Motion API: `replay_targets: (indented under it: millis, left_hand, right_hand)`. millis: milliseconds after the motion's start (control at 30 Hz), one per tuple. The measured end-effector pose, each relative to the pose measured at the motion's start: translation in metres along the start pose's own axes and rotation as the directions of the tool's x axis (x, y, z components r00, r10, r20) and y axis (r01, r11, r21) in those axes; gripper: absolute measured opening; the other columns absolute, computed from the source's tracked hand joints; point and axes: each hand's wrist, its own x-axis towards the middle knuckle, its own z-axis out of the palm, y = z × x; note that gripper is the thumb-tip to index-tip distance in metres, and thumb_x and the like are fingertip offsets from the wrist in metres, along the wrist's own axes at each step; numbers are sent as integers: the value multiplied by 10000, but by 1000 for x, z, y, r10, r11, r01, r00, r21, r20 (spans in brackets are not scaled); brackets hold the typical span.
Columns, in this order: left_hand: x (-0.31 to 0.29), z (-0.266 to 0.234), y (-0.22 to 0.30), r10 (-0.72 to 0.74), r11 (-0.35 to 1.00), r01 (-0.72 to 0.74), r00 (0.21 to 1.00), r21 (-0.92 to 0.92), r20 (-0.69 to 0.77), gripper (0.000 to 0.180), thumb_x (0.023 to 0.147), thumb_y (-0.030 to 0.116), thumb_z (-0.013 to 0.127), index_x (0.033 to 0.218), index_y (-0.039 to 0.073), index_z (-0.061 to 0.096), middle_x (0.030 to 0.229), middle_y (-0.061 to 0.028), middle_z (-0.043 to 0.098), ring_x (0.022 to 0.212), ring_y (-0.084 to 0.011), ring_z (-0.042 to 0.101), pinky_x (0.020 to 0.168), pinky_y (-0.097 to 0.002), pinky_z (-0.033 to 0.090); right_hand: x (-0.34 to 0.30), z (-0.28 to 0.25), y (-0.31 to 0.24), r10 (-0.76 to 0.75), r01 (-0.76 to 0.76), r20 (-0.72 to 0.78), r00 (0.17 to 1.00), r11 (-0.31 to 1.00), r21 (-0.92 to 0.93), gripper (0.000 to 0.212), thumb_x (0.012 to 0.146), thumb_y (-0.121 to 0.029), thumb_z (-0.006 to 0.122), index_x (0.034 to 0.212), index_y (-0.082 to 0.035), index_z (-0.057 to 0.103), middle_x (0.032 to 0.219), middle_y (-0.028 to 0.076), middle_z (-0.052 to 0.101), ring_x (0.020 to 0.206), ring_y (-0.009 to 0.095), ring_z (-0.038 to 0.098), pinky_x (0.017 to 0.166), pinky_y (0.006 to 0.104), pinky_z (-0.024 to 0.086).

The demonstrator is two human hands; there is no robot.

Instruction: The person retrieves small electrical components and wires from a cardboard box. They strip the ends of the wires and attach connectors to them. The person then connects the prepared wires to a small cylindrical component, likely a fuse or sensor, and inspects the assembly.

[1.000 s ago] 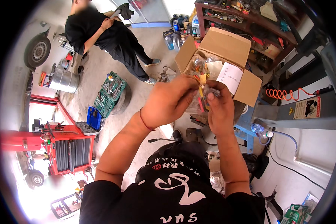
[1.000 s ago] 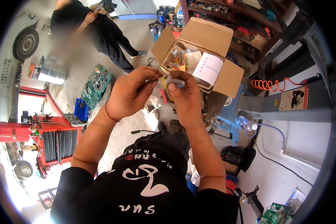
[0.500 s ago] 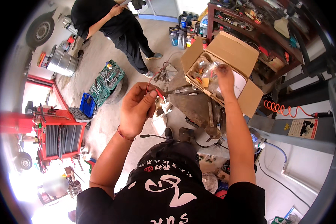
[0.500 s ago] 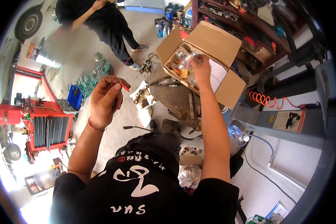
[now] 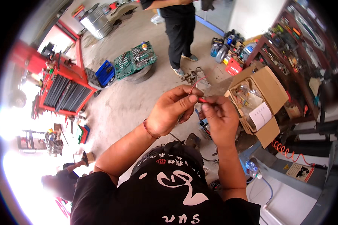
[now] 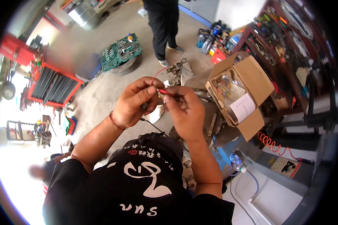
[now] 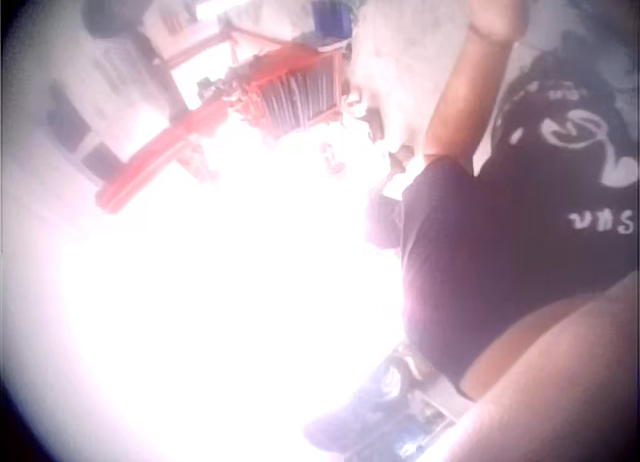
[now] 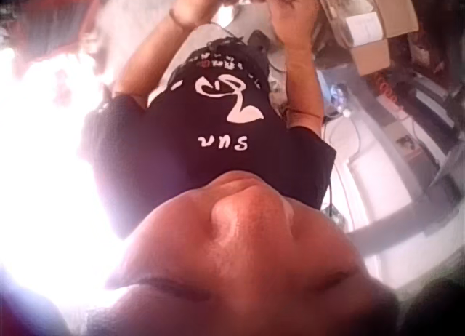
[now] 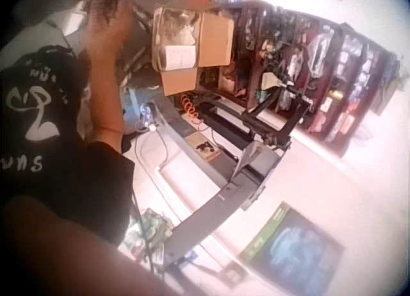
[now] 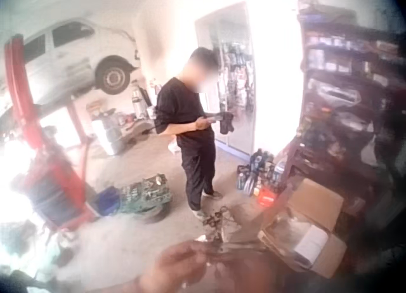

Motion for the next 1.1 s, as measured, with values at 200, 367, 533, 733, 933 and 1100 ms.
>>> replay_targets:
  millis: [200,367,533,733,933,1100]
  left_hand:
    - [-79,-73,34,250,962,-256,966,99,68,279,1039,218,504,1101,-38,596,975,-147,633,617,-127,508,533,-243,392]
    - [-173,-141,52,323,929,-328,945,169,60,282,1029,220,540,1101,-40,623,1011,-171,634,645,-138,536,564,-254,427]
    - [-264,-204,57,358,908,-345,933,236,-15,244,1022,171,550,1085,-36,663,1023,-155,643,694,-133,562,600,-249,456]
    - [-357,-274,68,346,849,-262,932,460,-108,271,977,174,637,1173,-13,653,963,-81,688,881,-153,621,797,-287,500]
    - [-394,-277,111,301,949,-298,766,100,-567,318,1009,179,590,1284,20,584,788,19,599,724,-74,555,670,-251,476]
    - [-433,-279,123,555,828,-264,515,495,-653,313,1037,205,543,1288,29,606,700,46,495,647,-46,431,603,-218,401]
  right_hand:
    - [17,56,6,76,-23,-114,991,914,406,176,925,-37,617,1097,-13,586,894,52,635,735,151,604,670,331,527]
    - [15,141,13,154,-215,154,976,798,562,307,940,-202,615,1171,-6,566,934,49,601,811,162,598,683,348,531]
    - [-4,264,22,259,-453,423,868,762,463,418,961,-338,645,1198,-1,574,927,42,610,782,143,602,606,302,515]
    - [-21,391,37,357,-493,573,738,865,97,205,974,-204,626,1058,-17,625,785,35,593,639,127,552,497,276,448]
    - [-62,481,49,324,-373,750,577,921,-111,171,951,-75,650,1097,14,634,821,63,647,667,124,611,587,263,508]
    - [-70,513,42,289,-424,799,528,905,-47,224,966,-102,637,1142,36,626,921,114,685,728,184,683,648,311,575]
